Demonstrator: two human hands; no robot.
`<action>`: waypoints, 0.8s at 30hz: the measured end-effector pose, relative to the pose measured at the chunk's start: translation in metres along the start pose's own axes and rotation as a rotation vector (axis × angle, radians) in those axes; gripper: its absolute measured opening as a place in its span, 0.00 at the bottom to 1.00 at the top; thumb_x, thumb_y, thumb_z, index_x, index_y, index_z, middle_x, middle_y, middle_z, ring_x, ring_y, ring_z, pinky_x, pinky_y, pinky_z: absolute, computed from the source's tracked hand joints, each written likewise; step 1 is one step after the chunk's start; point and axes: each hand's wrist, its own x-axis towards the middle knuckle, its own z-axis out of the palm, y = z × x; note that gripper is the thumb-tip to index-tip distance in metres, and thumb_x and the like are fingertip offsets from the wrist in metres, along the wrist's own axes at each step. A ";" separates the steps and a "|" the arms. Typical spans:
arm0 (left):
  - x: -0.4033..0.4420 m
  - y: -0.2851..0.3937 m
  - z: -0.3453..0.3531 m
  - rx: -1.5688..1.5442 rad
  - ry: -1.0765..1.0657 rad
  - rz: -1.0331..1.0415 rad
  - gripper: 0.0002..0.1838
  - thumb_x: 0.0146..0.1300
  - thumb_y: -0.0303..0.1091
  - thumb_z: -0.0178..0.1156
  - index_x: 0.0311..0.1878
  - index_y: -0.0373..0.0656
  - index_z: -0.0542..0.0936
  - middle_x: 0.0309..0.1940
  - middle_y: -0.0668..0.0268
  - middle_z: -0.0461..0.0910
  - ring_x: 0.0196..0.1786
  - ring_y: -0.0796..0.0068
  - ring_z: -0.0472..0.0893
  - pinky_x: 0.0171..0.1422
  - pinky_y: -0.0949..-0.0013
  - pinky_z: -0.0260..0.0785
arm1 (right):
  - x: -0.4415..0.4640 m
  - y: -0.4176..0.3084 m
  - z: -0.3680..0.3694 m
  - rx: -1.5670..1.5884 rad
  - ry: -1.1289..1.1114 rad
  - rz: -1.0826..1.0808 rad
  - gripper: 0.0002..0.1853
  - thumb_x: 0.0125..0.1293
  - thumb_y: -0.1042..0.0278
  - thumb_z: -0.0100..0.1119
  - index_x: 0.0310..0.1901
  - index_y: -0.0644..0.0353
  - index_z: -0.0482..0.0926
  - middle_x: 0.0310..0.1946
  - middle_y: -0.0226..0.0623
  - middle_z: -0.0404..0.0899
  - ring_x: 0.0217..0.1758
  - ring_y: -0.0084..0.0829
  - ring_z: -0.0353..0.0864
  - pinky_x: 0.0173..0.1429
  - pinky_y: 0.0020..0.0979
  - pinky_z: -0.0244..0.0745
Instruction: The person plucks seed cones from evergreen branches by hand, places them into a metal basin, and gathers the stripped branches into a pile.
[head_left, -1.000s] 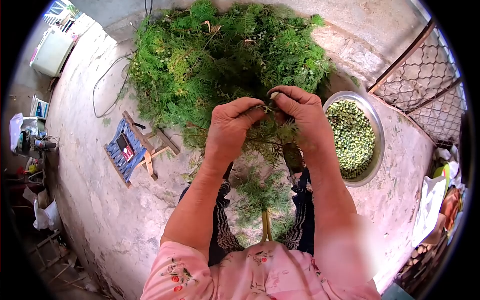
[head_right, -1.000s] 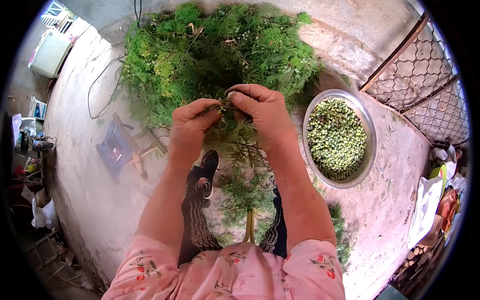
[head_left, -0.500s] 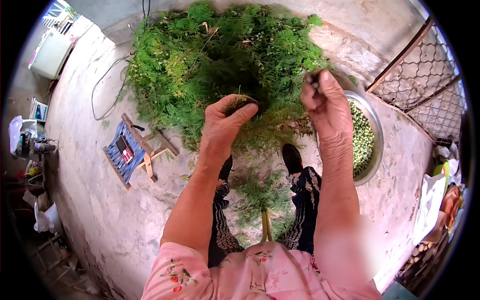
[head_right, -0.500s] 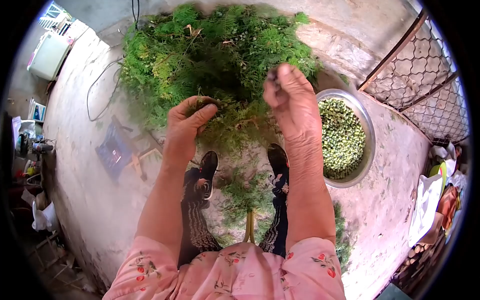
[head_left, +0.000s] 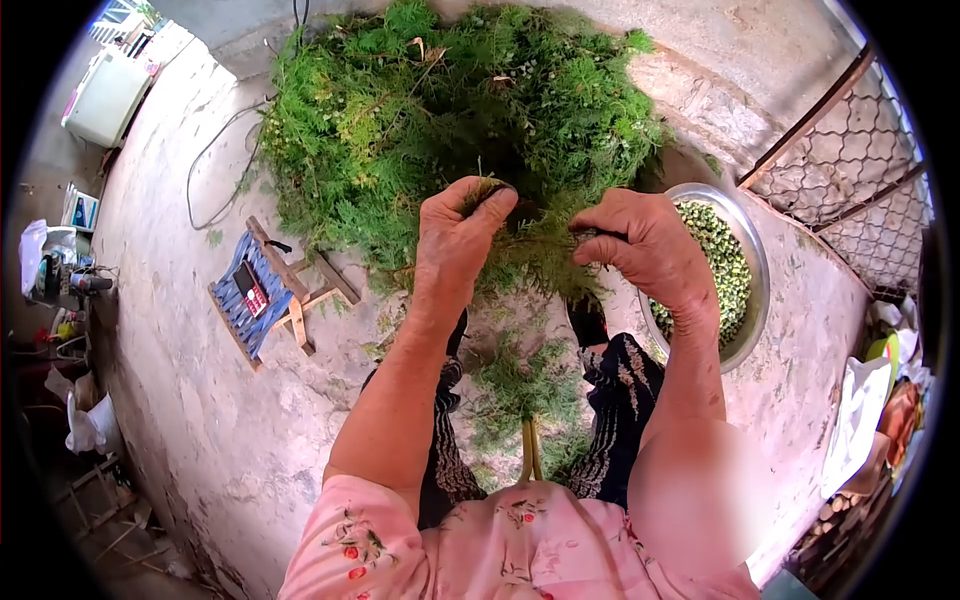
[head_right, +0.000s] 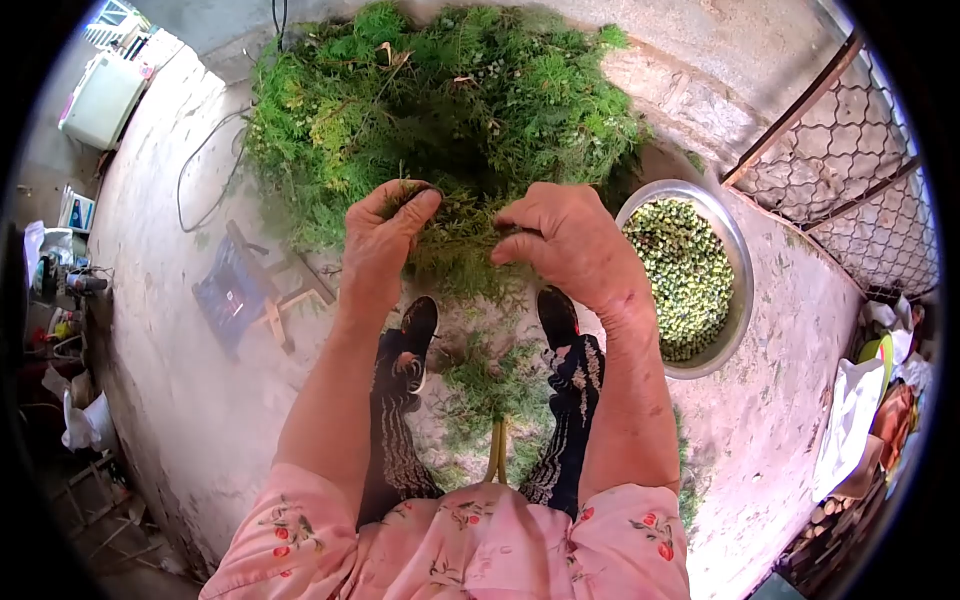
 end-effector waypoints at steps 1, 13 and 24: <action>0.000 -0.001 0.000 -0.001 0.001 -0.001 0.07 0.55 0.31 0.62 0.35 0.40 0.79 0.23 0.76 0.75 0.22 0.90 0.66 0.23 0.82 0.56 | 0.000 0.000 0.000 0.000 -0.002 0.001 0.10 0.49 0.71 0.62 0.32 0.67 0.78 0.21 0.35 0.73 0.26 0.27 0.72 0.32 0.27 0.66; 0.004 -0.007 0.005 0.011 0.050 0.075 0.06 0.55 0.31 0.62 0.34 0.40 0.79 0.21 0.78 0.74 0.21 0.90 0.63 0.22 0.81 0.53 | -0.006 -0.003 -0.007 0.126 -0.074 0.056 0.12 0.42 0.77 0.63 0.32 0.67 0.77 0.22 0.32 0.66 0.29 0.29 0.67 0.32 0.27 0.62; 0.000 -0.008 0.014 0.269 -0.327 0.295 0.11 0.47 0.27 0.65 0.35 0.37 0.79 0.26 0.70 0.77 0.29 0.82 0.73 0.33 0.77 0.65 | 0.001 0.007 0.008 0.042 0.203 -0.012 0.06 0.51 0.78 0.57 0.32 0.64 0.75 0.23 0.36 0.69 0.30 0.31 0.69 0.36 0.27 0.64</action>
